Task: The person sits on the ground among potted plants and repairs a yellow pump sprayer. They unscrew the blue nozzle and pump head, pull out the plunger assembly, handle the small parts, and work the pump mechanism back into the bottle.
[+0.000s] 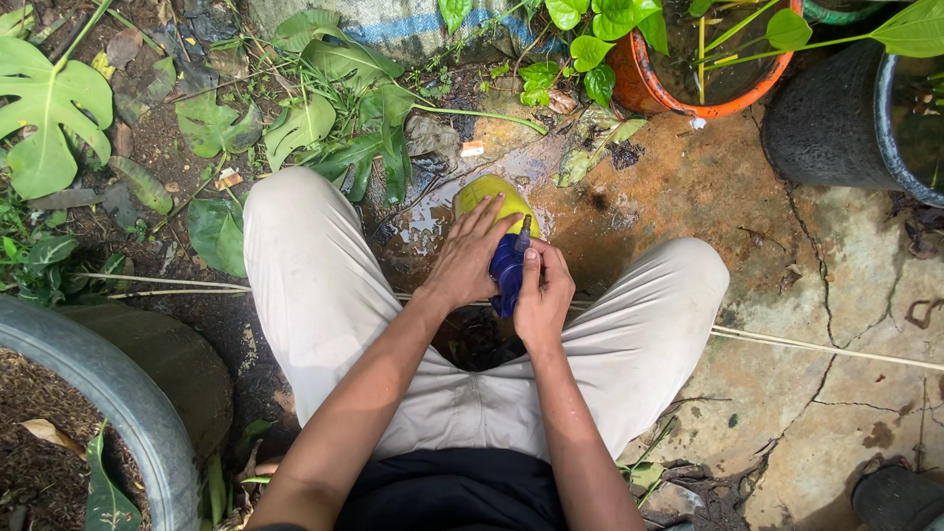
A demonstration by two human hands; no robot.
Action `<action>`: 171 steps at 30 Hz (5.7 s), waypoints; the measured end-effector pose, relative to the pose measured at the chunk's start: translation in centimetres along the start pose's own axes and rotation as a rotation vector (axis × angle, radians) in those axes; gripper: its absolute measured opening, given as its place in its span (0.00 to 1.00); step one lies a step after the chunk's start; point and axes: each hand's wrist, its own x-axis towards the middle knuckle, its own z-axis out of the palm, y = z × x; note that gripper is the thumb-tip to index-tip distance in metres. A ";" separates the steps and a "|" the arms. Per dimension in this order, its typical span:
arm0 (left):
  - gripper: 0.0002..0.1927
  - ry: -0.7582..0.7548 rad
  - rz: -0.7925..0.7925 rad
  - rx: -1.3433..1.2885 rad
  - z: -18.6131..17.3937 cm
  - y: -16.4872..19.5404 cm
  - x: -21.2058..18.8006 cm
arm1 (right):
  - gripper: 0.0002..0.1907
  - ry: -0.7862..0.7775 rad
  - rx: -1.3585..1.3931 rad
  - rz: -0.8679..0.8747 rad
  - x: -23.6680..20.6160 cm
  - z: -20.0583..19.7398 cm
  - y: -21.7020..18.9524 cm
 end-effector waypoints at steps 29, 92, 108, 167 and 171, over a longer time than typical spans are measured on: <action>0.06 0.291 -0.172 -0.811 -3.9 2.0 6.5 | 0.34 -0.102 0.815 0.164 2.3 2.3 1.3; 0.19 0.229 -0.061 -1.085 -3.3 0.9 9.4 | 0.19 -0.472 -0.586 -0.595 10.0 -9.7 -20.6; 0.26 0.173 -0.064 -0.554 -3.6 0.6 9.9 | 0.32 -0.383 -0.362 -0.412 14.2 -0.2 -13.7; 0.31 0.431 -0.106 -0.706 -0.5 -2.3 11.1 | 0.31 -0.115 0.817 -0.093 9.4 5.2 -4.7; 0.24 0.443 0.110 -0.267 -0.1 -2.5 10.0 | 0.28 -0.173 0.653 -0.049 8.4 1.8 -10.8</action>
